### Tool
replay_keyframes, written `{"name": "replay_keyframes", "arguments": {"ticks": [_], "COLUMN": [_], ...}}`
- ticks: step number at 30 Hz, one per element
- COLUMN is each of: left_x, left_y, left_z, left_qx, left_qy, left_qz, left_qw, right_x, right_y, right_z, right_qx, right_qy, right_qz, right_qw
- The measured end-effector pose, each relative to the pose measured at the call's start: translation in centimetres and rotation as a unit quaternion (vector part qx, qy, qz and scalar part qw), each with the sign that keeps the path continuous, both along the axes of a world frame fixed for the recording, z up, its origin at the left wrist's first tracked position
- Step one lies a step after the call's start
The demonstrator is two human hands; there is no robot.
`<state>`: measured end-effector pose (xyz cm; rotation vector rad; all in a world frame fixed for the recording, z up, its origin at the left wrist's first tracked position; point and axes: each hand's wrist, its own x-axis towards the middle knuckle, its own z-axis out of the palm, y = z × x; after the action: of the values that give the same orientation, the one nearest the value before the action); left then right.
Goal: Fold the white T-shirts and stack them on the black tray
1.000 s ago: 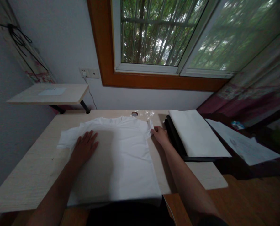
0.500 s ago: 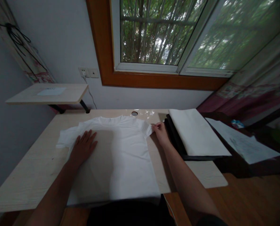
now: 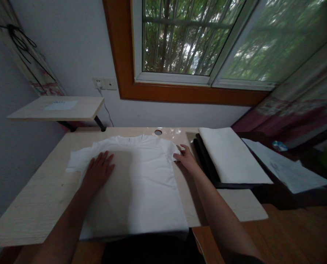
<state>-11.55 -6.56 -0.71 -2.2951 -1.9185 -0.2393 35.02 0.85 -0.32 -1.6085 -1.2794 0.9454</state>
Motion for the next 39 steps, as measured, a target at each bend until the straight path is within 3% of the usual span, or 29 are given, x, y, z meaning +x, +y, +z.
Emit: {"name": "replay_keyframes", "arguments": {"ticks": [7,11,16,23,30,34,36,39], "left_x": [-0.1,-0.6,-1.5,-0.7,1.2,1.3,1.2,1.0], "left_y": [0.0,-0.3,0.1,4.2,8.3,9.5,9.8,10.0], "left_z": [-0.2,-0.2,0.4,1.6,0.1,-0.4,-0.5,-0.6], "left_qx": [-0.001,-0.020,-0.059,-0.008,0.018,0.014,0.001,-0.014], "left_qy": [0.004,0.000,0.000,-0.015,-0.031,-0.026,-0.023,-0.016], "left_qz": [0.001,-0.010,-0.019,-0.043,0.034,0.066,0.069,0.066], "left_qw": [1.000,1.000,0.998,0.999,0.999,0.997,0.997,0.998], "right_x": [1.2,2.1,2.8,1.5,-0.1,0.0,0.4,1.0], "right_y": [-0.2,-1.1,-1.8,0.0,1.7,1.2,1.3,1.9], "right_z": [-0.8,-0.5,-0.2,1.2,2.0,2.5,2.4,1.9], "right_qx": [0.088,0.095,0.078,0.065,0.058,0.047,0.026,0.046], "right_qy": [-0.131,-0.175,-0.090,0.053,0.113,0.153,0.145,0.036], "right_qz": [-0.009,0.005,0.048,-0.034,-0.022,0.029,0.053,0.028], "right_qw": [0.987,0.980,0.992,0.996,0.992,0.987,0.988,0.998]}}
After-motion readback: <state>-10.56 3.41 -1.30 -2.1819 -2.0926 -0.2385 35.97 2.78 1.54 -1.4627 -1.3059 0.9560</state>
